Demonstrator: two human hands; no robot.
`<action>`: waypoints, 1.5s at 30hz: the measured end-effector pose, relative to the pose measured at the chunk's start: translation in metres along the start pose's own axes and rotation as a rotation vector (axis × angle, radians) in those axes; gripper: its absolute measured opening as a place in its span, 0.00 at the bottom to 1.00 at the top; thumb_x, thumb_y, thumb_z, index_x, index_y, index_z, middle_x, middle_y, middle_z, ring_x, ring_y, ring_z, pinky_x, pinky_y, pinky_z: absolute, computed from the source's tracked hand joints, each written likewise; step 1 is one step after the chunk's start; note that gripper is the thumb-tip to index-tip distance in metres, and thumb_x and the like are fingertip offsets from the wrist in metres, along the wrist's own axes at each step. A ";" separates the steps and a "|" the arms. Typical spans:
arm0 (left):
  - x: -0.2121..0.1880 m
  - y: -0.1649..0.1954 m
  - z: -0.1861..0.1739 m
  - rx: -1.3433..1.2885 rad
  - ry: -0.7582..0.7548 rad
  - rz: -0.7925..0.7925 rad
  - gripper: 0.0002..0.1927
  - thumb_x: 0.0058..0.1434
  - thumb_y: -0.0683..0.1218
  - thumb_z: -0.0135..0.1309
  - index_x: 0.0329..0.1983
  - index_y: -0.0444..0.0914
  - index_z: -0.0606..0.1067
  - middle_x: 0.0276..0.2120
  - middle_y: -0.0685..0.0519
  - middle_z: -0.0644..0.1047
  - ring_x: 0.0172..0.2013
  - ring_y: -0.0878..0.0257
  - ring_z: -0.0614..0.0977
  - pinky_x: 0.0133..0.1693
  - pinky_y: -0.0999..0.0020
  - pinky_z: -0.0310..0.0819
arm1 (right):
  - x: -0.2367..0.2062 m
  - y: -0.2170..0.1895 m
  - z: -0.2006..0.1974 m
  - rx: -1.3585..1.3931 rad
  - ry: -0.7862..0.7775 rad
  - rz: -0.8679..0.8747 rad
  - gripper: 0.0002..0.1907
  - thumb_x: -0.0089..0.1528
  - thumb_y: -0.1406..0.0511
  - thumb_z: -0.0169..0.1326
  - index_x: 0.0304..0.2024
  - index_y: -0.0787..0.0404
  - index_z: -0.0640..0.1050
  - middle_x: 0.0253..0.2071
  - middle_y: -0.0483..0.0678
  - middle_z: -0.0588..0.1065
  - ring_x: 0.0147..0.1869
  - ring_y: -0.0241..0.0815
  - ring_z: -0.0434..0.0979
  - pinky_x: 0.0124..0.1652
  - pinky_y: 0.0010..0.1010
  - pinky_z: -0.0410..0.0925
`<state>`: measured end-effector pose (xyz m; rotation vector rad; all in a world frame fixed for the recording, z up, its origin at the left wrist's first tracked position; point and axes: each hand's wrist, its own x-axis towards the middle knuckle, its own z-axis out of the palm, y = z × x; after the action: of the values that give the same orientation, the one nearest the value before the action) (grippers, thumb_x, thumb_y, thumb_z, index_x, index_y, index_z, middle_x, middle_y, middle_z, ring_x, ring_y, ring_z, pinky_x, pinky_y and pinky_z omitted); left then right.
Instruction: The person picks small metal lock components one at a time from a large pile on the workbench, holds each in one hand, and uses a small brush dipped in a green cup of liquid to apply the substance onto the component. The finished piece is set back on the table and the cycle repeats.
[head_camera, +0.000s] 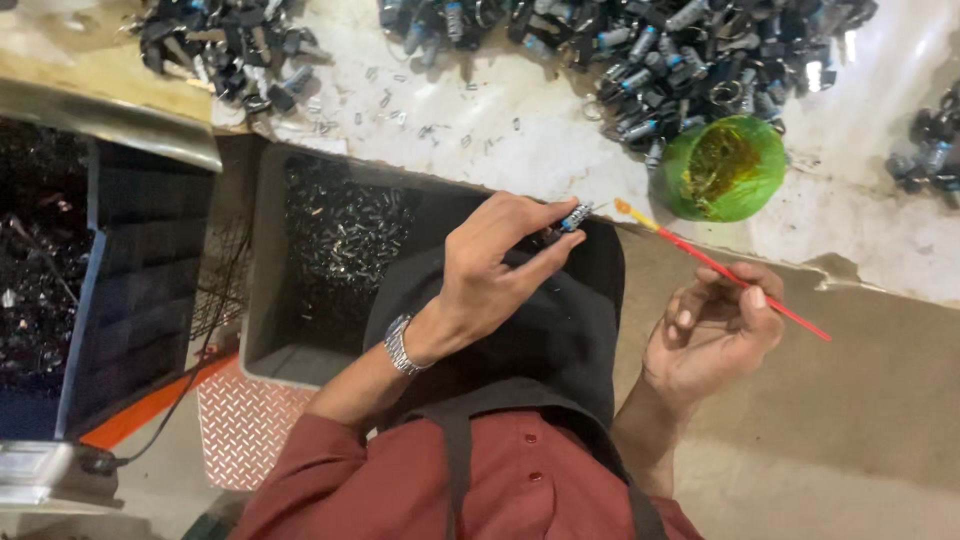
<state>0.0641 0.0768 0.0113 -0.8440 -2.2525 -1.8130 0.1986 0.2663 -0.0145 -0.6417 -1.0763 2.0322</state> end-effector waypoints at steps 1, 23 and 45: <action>0.000 -0.001 -0.001 -0.005 0.001 0.013 0.17 0.59 0.37 0.69 0.50 0.34 0.79 0.42 0.50 0.82 0.41 0.59 0.84 0.45 0.68 0.79 | -0.001 0.001 0.001 -0.021 0.001 0.005 0.13 0.71 0.61 0.48 0.48 0.66 0.74 0.37 0.57 0.77 0.19 0.38 0.64 0.19 0.23 0.57; -0.012 -0.011 -0.058 0.378 0.263 -0.085 0.17 0.58 0.37 0.68 0.50 0.36 0.79 0.44 0.47 0.80 0.48 0.53 0.78 0.53 0.61 0.72 | 0.032 -0.017 0.006 -0.363 0.050 -0.518 0.11 0.73 0.67 0.47 0.51 0.71 0.74 0.38 0.64 0.79 0.22 0.38 0.67 0.20 0.25 0.60; 0.077 -0.049 -0.067 0.358 0.391 -0.003 0.09 0.66 0.42 0.66 0.46 0.39 0.79 0.41 0.55 0.77 0.40 0.63 0.77 0.40 0.68 0.73 | 0.002 0.036 0.136 -1.474 -0.857 -0.579 0.25 0.64 0.59 0.63 0.62 0.59 0.77 0.53 0.52 0.74 0.42 0.48 0.77 0.37 0.39 0.71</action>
<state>-0.0404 0.0346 0.0205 -0.3829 -2.2115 -1.3629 0.0879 0.1886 0.0261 0.0270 -2.8431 0.6565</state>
